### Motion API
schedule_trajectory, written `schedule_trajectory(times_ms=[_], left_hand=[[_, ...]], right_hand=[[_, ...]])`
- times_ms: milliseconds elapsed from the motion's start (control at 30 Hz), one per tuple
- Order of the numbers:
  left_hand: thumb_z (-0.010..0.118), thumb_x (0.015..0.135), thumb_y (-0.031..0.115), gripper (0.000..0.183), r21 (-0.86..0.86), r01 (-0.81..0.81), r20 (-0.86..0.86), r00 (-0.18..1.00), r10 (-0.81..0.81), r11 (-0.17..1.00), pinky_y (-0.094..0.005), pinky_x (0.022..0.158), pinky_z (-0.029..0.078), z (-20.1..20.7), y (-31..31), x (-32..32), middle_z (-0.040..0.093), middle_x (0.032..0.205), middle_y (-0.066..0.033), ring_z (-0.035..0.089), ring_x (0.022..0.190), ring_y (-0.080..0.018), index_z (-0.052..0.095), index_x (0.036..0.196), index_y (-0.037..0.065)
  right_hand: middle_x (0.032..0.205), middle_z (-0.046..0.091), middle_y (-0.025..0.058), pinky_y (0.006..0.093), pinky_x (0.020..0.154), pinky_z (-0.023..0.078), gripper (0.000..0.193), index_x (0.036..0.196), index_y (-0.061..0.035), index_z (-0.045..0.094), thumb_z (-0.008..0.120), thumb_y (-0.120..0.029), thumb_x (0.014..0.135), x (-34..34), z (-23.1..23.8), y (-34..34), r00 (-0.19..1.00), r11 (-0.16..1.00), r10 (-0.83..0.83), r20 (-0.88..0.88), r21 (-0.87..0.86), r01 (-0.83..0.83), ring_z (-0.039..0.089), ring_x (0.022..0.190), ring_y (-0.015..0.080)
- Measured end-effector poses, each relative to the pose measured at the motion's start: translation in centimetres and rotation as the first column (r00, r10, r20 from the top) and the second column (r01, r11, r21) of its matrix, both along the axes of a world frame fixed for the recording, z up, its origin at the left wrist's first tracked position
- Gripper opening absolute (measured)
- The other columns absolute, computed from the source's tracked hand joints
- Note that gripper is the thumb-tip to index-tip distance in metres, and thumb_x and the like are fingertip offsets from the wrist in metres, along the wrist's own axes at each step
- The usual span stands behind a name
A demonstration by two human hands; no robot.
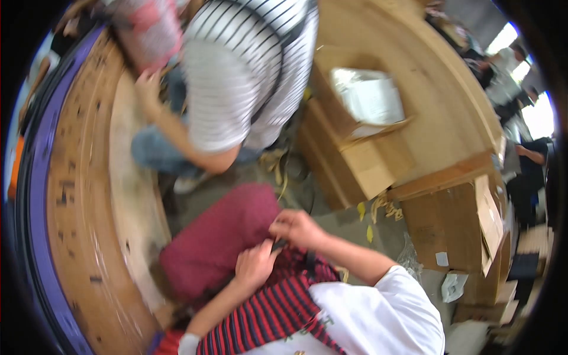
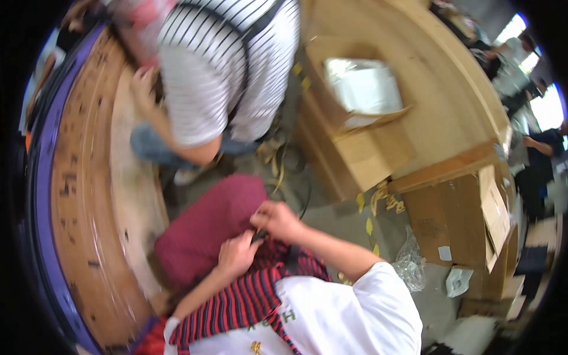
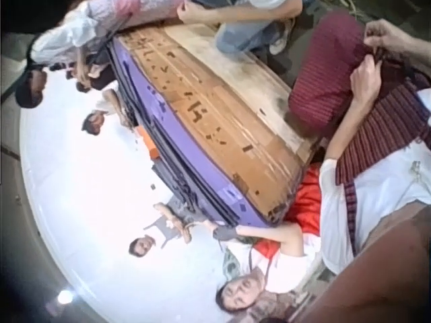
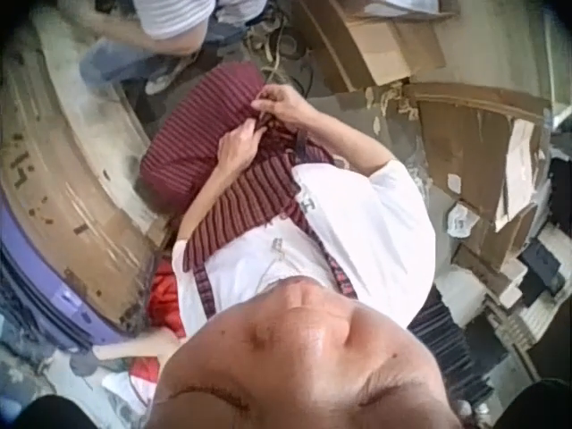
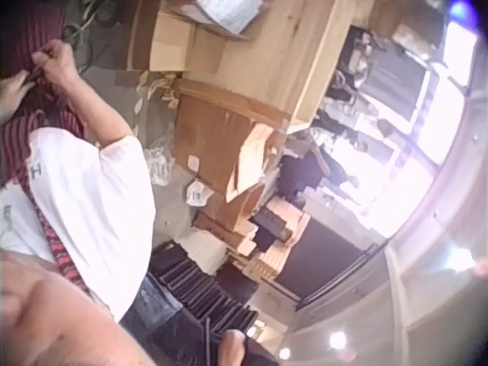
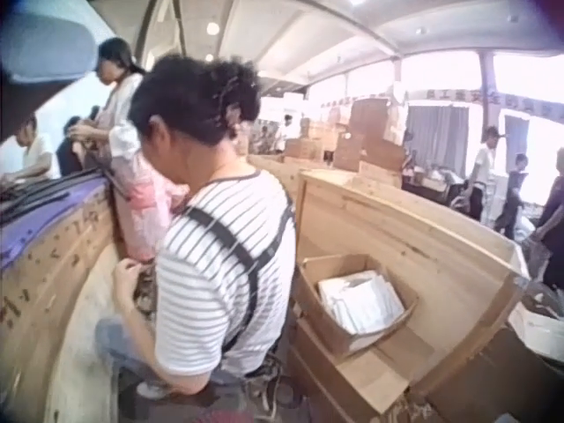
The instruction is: Applying adhesive tape to long plastic profiles in a factory setting.
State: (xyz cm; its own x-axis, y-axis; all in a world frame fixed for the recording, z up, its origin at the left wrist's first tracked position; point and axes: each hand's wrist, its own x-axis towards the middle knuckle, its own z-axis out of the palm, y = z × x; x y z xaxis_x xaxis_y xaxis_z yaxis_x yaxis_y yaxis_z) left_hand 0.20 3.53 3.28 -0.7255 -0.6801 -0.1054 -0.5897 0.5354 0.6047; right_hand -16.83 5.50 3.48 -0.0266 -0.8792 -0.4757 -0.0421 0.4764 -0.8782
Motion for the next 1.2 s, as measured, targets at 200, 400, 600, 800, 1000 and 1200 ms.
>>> schedule_trajectory(times_ms=[200,400,600,800,1000,1200], left_hand=[[0.056,0.082,0.033,0.029,0.136,-0.145,-0.09,0.983,0.158,0.98,-0.0438,0.052,0.044,0.2,-1.3,1.2,0.057,0.063,-0.016,0.058,0.061,-0.0349,0.051,0.079,0.005],[0.06,0.081,0.037,0.035,0.439,-0.032,-0.152,0.982,0.11,0.898,-0.0285,0.049,0.041,2.2,-4.0,2.2,0.052,0.054,-0.0083,0.054,0.05,-0.0176,0.057,0.078,0.003],[0.067,0.077,0.038,0.037,0.921,0.214,-0.256,0.962,0.093,0.326,-0.0207,0.044,0.035,4.1,-6.4,3.9,0.047,0.053,0.0026,0.044,0.046,-0.0051,0.057,0.073,0.002],[0.069,0.076,0.025,0.025,0.957,0.27,-0.281,0.954,0.103,0.11,-0.0187,0.036,0.031,4.5,-7.3,4.9,0.047,0.052,0.0018,0.042,0.041,-0.0048,0.057,0.076,0.002],[0.069,0.076,0.022,0.023,0.96,0.268,-0.276,0.954,0.113,0.083,-0.0186,0.035,0.031,4.5,-7.6,5.3,0.047,0.051,0.001,0.042,0.04,-0.0054,0.057,0.074,0.002],[0.068,0.078,0.024,0.024,0.959,0.271,-0.277,0.959,0.064,0.087,-0.0182,0.035,0.031,4.5,-7.4,5.1,0.047,0.05,0.0012,0.042,0.039,-0.0049,0.057,0.074,0.002]], right_hand=[[0.078,0.058,0.0058,0.0215,0.059,0.047,0.029,0.101,-0.0009,0.049,0.06,-0.021,0.083,-0.3,0.8,-0.6,0.92,0.999,-0.018,0.392,-0.04,0.036,0.055,0.067,0.0097],[0.082,0.055,0.0027,0.0214,0.068,0.047,0.033,0.102,-0.0009,0.047,0.067,-0.002,0.075,1.5,2.8,-0.1,0.978,0.962,0.038,0.203,-0.273,0.019,0.054,0.078,0.0063],[0.081,0.058,0.0037,0.0218,0.062,0.046,0.039,0.103,-0.0021,0.048,0.071,-0.004,0.072,1.7,4.8,-0.3,0.97,0.848,0.175,-0.167,-0.475,-0.235,0.054,0.071,0.0064],[0.079,0.06,0.0039,0.0213,0.06,0.045,0.038,0.102,-0.0025,0.048,0.071,-0.002,0.071,2.4,4.7,-1.2,0.968,0.821,0.251,-0.006,-0.528,-0.216,0.056,0.07,0.0068],[0.073,0.061,0.004,0.0211,0.06,0.045,0.036,0.102,-0.0022,0.048,0.07,-0.005,0.073,2.9,5.2,-1.5,0.952,0.856,0.264,0.153,-0.492,-0.158,0.058,0.068,0.0074],[0.069,0.062,0.0044,0.0223,0.061,0.047,0.035,0.104,-0.0008,0.047,0.068,-0.008,0.076,2.3,5.9,-1.5,0.946,0.798,0.301,-0.119,-0.512,-0.319,0.059,0.066,0.0076]])
